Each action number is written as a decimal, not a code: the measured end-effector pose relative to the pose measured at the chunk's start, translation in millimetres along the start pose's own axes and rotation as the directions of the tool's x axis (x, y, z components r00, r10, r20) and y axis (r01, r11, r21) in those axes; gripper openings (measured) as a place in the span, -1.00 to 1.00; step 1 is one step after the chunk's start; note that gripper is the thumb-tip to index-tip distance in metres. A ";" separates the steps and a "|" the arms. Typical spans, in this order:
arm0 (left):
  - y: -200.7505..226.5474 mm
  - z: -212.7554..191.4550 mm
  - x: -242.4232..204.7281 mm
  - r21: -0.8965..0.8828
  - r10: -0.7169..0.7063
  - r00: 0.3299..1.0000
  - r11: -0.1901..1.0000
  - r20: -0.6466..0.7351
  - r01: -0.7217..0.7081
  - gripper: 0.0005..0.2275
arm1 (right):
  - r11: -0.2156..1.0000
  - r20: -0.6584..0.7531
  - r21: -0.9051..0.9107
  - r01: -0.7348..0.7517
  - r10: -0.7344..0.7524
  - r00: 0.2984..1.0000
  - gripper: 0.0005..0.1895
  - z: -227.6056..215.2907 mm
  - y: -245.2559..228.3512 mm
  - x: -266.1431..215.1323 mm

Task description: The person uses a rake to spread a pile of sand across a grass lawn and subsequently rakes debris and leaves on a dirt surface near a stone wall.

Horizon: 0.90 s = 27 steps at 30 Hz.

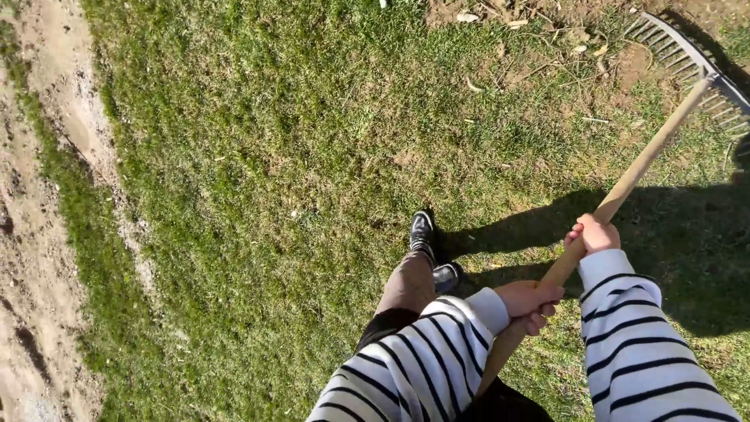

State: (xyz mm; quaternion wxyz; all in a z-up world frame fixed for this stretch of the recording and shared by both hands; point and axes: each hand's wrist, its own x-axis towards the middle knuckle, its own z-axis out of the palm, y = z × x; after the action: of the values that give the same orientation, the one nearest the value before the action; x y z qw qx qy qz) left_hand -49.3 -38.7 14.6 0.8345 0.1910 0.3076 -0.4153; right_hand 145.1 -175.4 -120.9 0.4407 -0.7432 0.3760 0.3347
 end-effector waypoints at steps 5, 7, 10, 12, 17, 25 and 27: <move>-21.6 -26.5 3.5 -0.054 0.035 0.998 0.998 0.055 -0.032 -0.74 | 0.988 -0.058 -0.157 0.005 -0.015 0.998 -0.70 22.1 5.1 -24.2; -16.2 -32.1 -13.6 -0.044 0.011 0.999 0.999 0.034 -0.010 -0.75 | 0.989 -0.073 -0.150 0.013 -0.024 0.997 -0.69 34.3 4.6 -35.0; -13.2 -53.5 -25.5 -0.037 0.010 1.000 0.999 0.003 -0.010 -0.77 | 0.997 -0.075 -0.069 0.045 -0.050 0.996 -0.72 60.8 9.6 -41.2; -11.8 -74.1 -43.9 -0.040 -0.004 1.000 0.999 0.010 0.005 -0.78 | 0.999 -0.091 0.013 0.044 -0.042 0.995 -0.77 87.4 12.8 -59.1; -11.8 -152.8 -127.3 0.051 0.009 0.992 0.999 -0.129 -0.002 -0.74 | 1.000 -0.088 0.002 0.027 -0.026 0.996 -0.78 195.5 40.2 -131.8; -44.9 -268.3 -277.3 -0.102 0.077 0.966 0.989 -0.247 -0.105 -0.77 | 0.992 0.237 0.111 -0.063 0.035 0.971 -0.68 365.5 72.5 -266.6; -43.9 -267.8 -305.6 -0.087 0.124 0.960 0.985 -0.251 -0.150 -0.75 | 0.984 0.314 0.148 -0.096 0.045 0.948 -0.69 375.8 68.6 -297.5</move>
State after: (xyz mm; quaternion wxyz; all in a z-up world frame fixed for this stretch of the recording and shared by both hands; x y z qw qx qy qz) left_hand -322.3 265.5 19.7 0.8259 0.2174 0.4156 -0.3128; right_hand -122.6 221.3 -47.6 0.5403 -0.6296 0.3546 0.4311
